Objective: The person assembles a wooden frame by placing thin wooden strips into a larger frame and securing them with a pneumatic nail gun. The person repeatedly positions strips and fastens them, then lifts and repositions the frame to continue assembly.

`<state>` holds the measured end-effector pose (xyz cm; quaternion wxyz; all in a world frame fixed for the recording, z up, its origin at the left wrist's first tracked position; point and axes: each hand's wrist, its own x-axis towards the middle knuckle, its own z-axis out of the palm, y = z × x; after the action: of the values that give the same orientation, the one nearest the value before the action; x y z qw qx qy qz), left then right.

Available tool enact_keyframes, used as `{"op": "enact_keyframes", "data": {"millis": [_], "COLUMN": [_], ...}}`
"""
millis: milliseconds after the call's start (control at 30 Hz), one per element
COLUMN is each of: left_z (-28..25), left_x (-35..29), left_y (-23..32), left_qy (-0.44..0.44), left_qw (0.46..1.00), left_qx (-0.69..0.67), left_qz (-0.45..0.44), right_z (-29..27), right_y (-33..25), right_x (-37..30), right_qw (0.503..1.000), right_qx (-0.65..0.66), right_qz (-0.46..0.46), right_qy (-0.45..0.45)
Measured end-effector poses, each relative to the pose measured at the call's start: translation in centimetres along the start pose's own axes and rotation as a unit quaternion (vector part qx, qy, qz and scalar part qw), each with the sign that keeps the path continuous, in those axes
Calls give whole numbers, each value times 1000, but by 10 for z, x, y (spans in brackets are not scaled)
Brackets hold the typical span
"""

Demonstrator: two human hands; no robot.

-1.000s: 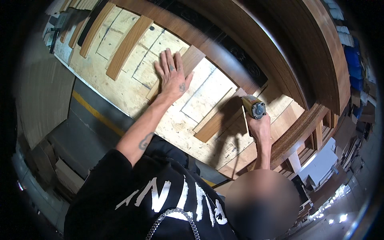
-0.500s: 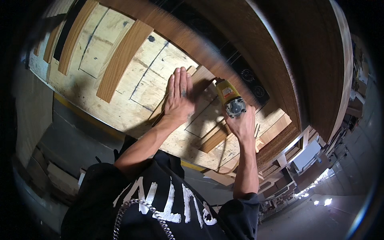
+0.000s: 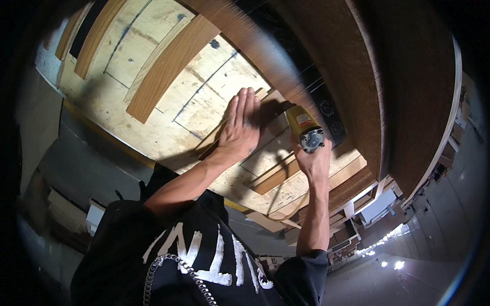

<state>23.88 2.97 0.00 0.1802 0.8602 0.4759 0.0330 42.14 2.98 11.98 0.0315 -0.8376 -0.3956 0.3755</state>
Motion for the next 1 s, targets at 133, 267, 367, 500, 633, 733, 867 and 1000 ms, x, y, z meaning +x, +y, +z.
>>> {"op": "enact_keyframes", "data": {"millis": [133,267,367,500,633,733,867,1000], "left_z": [-2,-4,-1,0,3,2,-12,6], "left_x": [0,0,-4,-6,-9,-9,-5,-1], "left_y": [-1,-3,-4,-2,-2,1,3,-8], "left_qy": [-35,-41,1,16,8,11,-35,15], "left_qw": [999,999,1000,995,995,998,999,994], "left_qx": [-36,-24,-25,-102,-101,-67,-18,-111], "left_qz": [-3,-1,-6,-12,1,-2,5,9], "right_z": [-4,0,-1,-3,2,2,15,35], "right_y": [-6,3,-20,-34,-28,-31,2,-1], "right_x": [-1,6,10,9,6,2,2,-31], "right_qw": [997,992,994,996,997,990,992,995], "right_qx": [-58,-94,-48,-24,-24,-45,0,-1], "right_qz": [-45,-84,-99,-91,-78,-130,-125,-76], "right_qy": [-1,15,-1,-6,-5,18,16,64]}}
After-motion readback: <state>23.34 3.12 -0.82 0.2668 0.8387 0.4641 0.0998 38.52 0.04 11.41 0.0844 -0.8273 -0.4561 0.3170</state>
